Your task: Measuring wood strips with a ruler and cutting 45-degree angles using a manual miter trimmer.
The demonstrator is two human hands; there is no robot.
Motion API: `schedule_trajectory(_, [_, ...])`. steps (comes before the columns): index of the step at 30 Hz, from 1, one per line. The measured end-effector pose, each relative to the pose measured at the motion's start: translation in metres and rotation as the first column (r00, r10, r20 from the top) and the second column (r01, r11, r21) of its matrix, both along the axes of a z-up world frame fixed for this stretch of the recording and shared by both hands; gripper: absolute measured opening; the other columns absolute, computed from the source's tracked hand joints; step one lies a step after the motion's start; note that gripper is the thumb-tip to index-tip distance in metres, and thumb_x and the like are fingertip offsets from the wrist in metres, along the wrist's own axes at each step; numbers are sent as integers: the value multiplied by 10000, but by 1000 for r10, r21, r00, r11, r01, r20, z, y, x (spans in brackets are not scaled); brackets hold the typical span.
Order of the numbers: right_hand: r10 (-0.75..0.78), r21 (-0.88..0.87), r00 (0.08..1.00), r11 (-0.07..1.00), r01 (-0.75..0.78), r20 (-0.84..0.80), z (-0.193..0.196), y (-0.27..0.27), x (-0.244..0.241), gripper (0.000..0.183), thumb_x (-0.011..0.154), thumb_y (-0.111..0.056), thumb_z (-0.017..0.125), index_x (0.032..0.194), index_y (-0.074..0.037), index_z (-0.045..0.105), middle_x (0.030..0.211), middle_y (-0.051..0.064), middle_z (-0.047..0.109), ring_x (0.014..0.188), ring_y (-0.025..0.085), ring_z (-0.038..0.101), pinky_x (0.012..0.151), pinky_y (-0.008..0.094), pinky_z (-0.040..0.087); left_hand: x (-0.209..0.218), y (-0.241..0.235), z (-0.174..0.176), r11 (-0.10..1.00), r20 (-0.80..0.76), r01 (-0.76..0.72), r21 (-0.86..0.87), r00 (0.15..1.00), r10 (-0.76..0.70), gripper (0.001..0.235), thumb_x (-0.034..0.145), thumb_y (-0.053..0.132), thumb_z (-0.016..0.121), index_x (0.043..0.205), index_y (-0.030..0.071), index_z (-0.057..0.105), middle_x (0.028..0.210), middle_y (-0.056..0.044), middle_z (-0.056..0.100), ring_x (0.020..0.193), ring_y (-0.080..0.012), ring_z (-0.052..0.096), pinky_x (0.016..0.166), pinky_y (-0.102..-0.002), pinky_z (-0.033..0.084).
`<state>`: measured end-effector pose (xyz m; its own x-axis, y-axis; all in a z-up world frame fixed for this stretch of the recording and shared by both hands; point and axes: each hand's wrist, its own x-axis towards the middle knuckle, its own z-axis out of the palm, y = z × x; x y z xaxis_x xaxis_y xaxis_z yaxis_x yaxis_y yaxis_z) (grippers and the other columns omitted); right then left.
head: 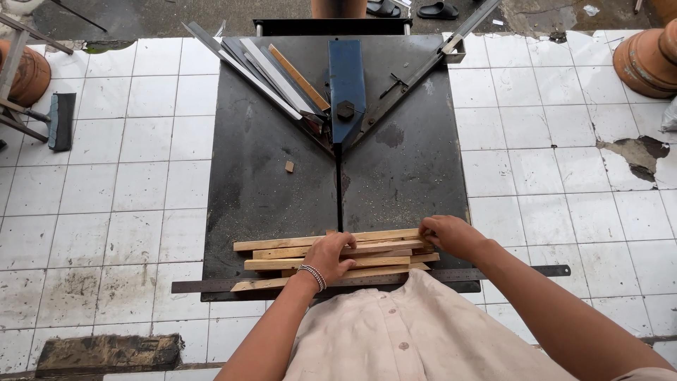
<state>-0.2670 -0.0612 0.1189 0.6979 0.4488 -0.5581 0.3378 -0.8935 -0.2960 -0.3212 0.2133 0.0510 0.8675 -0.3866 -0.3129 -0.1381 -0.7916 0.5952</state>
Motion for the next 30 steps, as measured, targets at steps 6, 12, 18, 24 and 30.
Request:
schedule_trajectory(6, [-122, 34, 988, 991, 126, -98, -12, -1, 5, 252, 813, -138, 580, 1055, -97, 523, 987, 133, 576, 973, 300, 588, 815, 377, 509, -5, 4, 8, 999, -13, -21, -48, 1000, 20, 358, 704, 268, 692, 961, 262, 443, 966, 95, 556, 1028, -141, 508, 893, -334, 426])
schedule_trajectory(12, [-316, 137, 930, 929, 343, -188, -1, 1, 23, 219, 839, -171, 580, 1039, -83, 569, 965, 157, 592, 955, 294, 607, 805, 363, 494, -5, 6, 14, 999, 50, 22, -36, 999, -20, 308, 760, 388, 621, 1010, 270, 486, 1024, 87, 541, 1017, -152, 480, 846, -326, 423])
schedule_trajectory(18, [-559, 540, 607, 305, 784, -565, -1, 4, 25, 314, 956, -329, 342, 972, -69, 518, 714, 105, 476, 647, 187, 457, 568, 313, 441, -5, 19, 1, 993, 170, -112, 28, 980, 105, 296, 879, 510, 367, 978, 292, 540, 958, 91, 531, 999, -125, 458, 836, -314, 397])
schedule_trajectory(24, [-508, 595, 526, 31, 803, -682, 19, 29, 12, 346, 950, -323, 327, 1024, -37, 507, 727, 119, 441, 634, 175, 405, 540, 314, 420, 52, 50, -10, 932, 381, -241, 270, 916, 127, 278, 831, 325, 534, 1100, 281, 483, 1176, 56, 443, 1148, -160, 396, 954, -373, 366])
schedule_trajectory(30, [-413, 525, 479, 5, 851, -774, 46, 65, -7, 307, 908, -280, 397, 1072, -49, 514, 867, 146, 560, 783, 192, 493, 649, 308, 423, 146, 89, -46, 863, 159, -373, 341, 928, 338, 554, 834, 251, 558, 1326, 209, 307, 1401, -60, 239, 1248, -270, 351, 954, -399, 432])
